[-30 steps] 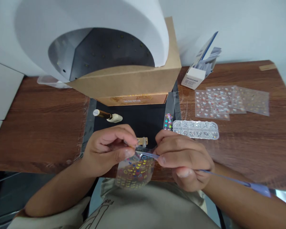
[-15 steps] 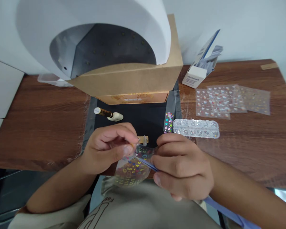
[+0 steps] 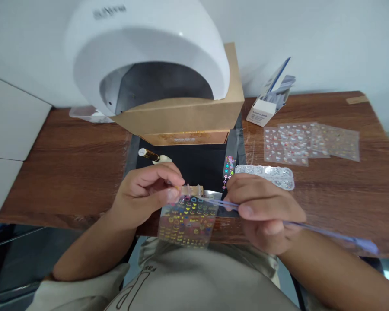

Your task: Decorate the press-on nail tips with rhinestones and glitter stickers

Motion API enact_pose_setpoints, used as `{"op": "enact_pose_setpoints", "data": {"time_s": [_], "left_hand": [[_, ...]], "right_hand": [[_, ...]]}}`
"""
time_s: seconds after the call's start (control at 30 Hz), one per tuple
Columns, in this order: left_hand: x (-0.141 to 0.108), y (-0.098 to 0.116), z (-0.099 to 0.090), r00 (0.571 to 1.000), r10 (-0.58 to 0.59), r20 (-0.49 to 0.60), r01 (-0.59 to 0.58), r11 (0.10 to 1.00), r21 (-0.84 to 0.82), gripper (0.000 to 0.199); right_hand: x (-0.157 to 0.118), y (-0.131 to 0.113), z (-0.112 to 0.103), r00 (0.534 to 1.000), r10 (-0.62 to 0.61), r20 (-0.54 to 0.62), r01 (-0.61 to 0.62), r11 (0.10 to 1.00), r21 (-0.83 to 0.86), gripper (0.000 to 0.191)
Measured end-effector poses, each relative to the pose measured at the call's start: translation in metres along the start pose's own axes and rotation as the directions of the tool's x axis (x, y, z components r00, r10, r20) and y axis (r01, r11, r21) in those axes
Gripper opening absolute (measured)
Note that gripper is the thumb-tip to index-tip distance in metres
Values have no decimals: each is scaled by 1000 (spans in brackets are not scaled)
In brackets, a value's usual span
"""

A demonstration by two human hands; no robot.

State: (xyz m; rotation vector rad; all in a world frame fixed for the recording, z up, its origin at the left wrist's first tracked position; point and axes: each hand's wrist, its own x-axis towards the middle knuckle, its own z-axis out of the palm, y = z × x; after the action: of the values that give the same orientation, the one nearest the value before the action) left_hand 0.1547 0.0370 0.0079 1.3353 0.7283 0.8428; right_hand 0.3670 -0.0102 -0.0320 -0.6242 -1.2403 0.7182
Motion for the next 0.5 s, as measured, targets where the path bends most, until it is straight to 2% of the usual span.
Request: {"op": "enact_pose_setpoints", "data": {"time_s": [0.07,0.2,0.27,0.37,0.43,0.47,0.5], "left_hand": [[-5,5,-5,998,-8,-67,12,999,52,8],[-33,12,-34,961,-13,-276,50,990,130,12],[-54,10,-57,914,23,-405,45,987,157,15],[-81,-4,-96,816,50,-575,93,972,216,15],[-91,-20,-120,794,50,-606,131,959,251,13],[-94,-28,-131,792,132,-596,144,908,392,13],[-96,-35,-140,791,148,-594,164,883,439,14]], "right_hand": [[6,3,7,993,-110,-31,113,989,95,25],[7,2,14,1000,-15,-13,17,979,203,24],[3,1,11,1000,11,-4,-9,976,216,21],[-5,2,5,995,94,11,-95,978,188,16],[-10,4,1,987,161,21,-163,975,150,13],[-12,6,-1,981,192,28,-194,972,130,13],[-14,8,-1,975,219,35,-221,969,109,13]]}}
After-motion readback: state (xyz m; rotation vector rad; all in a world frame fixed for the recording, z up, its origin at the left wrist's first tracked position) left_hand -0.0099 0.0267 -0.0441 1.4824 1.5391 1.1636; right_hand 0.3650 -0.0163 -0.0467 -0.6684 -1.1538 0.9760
